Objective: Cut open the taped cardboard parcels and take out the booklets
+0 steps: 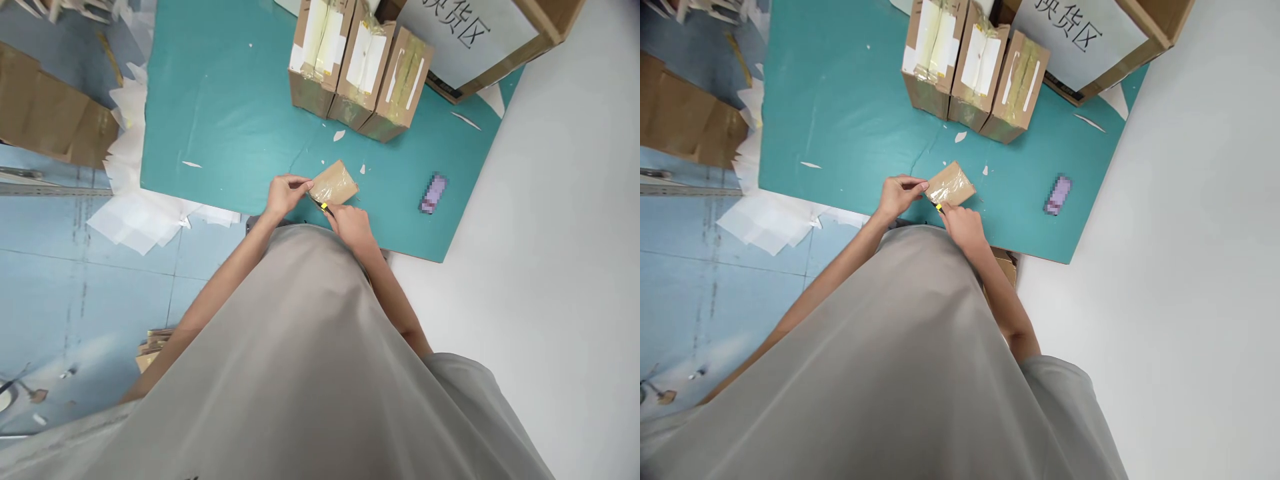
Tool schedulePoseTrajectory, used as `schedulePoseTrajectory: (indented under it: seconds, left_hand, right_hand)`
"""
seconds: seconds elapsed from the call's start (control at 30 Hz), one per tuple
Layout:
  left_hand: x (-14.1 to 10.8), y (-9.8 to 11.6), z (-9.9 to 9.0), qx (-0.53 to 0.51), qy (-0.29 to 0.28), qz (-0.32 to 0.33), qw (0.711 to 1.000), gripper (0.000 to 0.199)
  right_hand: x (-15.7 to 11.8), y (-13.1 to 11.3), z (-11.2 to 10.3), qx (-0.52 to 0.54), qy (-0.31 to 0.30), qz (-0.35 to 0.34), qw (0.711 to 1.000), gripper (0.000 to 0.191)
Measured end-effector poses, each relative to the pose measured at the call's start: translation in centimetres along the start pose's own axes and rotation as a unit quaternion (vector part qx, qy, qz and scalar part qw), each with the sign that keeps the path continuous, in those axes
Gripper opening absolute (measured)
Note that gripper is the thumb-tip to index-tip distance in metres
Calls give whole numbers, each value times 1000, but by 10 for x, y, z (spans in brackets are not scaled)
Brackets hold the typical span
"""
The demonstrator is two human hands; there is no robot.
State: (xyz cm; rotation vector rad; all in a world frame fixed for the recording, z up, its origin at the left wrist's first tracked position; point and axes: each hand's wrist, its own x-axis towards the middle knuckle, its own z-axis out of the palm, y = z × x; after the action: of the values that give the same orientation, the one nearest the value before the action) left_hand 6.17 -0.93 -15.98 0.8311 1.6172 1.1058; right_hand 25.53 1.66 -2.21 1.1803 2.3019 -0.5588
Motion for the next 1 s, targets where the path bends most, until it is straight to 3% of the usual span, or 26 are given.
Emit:
schedulePoseTrajectory:
  seconds: [0.47,1.0]
  left_hand:
    - [-1,-5,3,32,24,26,999,30]
    - [-3,-2,4,44,27,22,998,32]
  right_hand:
    - [2,-1,-11,-9,-7,5,1000,49]
    - [1,-4,-9,1,5,17,1000,46]
